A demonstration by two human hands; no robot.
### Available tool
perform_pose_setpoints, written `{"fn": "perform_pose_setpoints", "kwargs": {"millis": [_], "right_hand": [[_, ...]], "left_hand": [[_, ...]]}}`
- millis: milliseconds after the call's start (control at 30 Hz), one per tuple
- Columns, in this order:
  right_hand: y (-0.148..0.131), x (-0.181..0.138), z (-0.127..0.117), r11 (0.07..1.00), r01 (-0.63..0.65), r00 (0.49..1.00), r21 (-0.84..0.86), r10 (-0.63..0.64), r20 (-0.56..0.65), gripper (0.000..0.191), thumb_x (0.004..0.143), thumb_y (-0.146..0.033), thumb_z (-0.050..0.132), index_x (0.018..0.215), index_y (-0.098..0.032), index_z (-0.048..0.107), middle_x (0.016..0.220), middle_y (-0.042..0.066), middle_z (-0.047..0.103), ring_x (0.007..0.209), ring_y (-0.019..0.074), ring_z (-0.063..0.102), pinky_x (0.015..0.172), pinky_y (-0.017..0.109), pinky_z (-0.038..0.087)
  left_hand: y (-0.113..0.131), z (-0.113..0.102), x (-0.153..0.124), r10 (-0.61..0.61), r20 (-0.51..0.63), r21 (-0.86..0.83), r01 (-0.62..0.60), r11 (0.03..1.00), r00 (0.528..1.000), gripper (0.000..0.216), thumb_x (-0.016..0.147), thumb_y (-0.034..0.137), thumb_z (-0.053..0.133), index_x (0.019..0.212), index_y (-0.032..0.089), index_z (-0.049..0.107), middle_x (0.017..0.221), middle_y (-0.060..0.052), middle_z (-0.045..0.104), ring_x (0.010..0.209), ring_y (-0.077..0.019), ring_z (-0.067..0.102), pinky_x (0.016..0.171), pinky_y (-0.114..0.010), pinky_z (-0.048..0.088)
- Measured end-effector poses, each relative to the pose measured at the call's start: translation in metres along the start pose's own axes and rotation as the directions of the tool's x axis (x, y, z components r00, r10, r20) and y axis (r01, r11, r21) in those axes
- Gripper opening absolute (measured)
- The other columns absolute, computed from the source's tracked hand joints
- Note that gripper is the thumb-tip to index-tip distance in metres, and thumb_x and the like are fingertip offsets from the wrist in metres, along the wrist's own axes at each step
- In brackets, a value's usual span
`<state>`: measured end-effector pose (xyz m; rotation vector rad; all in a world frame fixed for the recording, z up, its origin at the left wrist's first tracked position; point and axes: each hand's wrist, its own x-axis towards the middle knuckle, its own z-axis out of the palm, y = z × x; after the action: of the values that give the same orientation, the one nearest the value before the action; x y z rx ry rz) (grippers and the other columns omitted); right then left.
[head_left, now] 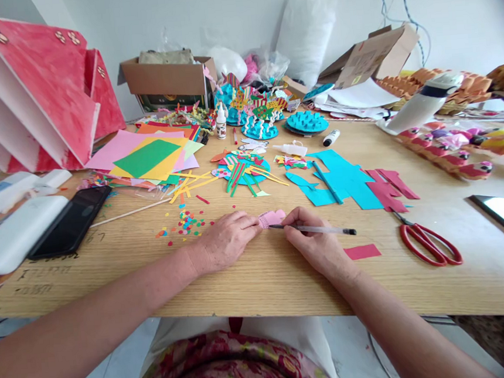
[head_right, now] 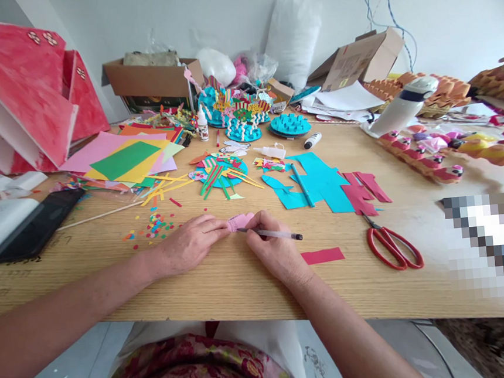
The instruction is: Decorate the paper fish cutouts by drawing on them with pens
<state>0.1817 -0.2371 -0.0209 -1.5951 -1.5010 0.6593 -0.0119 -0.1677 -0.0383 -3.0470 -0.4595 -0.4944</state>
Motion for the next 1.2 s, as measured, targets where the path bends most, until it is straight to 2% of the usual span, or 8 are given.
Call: {"fn": "perform_pose_setpoints", "kwargs": {"millis": [267, 567, 1200], "right_hand": [[0.0032, -0.0002, -0.0001, 1.0, -0.001, 1.0, -0.007, 0.001, -0.013, 0.002, 0.067, -0.02, 0.049, 0.064, -0.021, 0.049, 0.054, -0.005, 0.046, 0.051, 0.0108, 0.039, 0.048, 0.023, 0.03], [0.0036, 0.0001, -0.0014, 1.0, 0.008, 1.0, 0.008, -0.008, 0.0, 0.003, 0.065, -0.019, 0.047, 0.064, -0.021, 0.048, 0.054, -0.005, 0.046, 0.051, 0.011, 0.04, 0.048, 0.023, 0.03], [0.0, -0.0002, -0.0021, 1.0, 0.005, 1.0, 0.013, -0.005, -0.007, 0.003, 0.064, -0.02, 0.048, 0.062, -0.021, 0.047, 0.053, -0.005, 0.045, 0.051, 0.0112, 0.039, 0.049, 0.024, 0.03]], "left_hand": [[0.0012, -0.0013, 0.0007, -0.025, 0.014, -0.027, 0.026, 0.999, 1.0, 0.033, 0.086, 0.006, 0.041, 0.116, 0.012, 0.055, 0.115, -0.008, 0.059, 0.103, -0.0205, 0.051, 0.095, -0.037, 0.042], [0.0015, -0.0018, 0.0008, -0.011, -0.015, -0.003, 0.011, 1.0, 1.0, 0.031, 0.085, 0.005, 0.041, 0.111, 0.009, 0.058, 0.112, -0.011, 0.06, 0.102, -0.0213, 0.051, 0.093, -0.035, 0.044], [0.0024, -0.0042, 0.0016, -0.018, 0.02, 0.005, 0.018, 1.0, 1.0, 0.03, 0.085, 0.005, 0.042, 0.11, 0.01, 0.057, 0.112, -0.011, 0.059, 0.102, -0.0209, 0.052, 0.093, -0.036, 0.044]]}}
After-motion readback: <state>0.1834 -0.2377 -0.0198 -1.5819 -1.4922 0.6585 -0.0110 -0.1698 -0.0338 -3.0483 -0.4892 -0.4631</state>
